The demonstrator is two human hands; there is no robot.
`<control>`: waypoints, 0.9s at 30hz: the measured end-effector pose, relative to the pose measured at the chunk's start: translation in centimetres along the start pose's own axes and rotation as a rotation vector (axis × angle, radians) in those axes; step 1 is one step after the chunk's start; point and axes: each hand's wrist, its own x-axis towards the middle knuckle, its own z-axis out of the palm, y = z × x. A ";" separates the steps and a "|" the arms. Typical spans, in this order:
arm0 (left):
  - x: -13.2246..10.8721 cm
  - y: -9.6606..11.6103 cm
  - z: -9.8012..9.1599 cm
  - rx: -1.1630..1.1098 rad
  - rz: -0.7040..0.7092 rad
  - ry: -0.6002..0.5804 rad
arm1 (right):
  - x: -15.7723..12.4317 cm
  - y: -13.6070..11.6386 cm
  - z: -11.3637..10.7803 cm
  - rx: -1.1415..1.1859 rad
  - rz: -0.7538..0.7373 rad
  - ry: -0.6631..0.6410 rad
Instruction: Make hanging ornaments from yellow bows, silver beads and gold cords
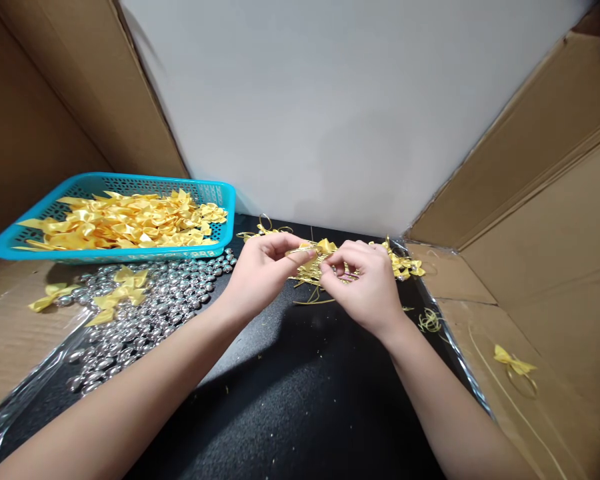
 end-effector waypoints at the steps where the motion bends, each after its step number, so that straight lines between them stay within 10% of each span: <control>1: 0.0 0.0 0.0 0.001 -0.003 0.001 | 0.0 0.0 0.0 0.005 0.002 0.000; 27: 1.1 1.0 -1.6 -0.227 -0.096 0.097 | -0.3 1.0 0.8 0.337 0.099 -0.405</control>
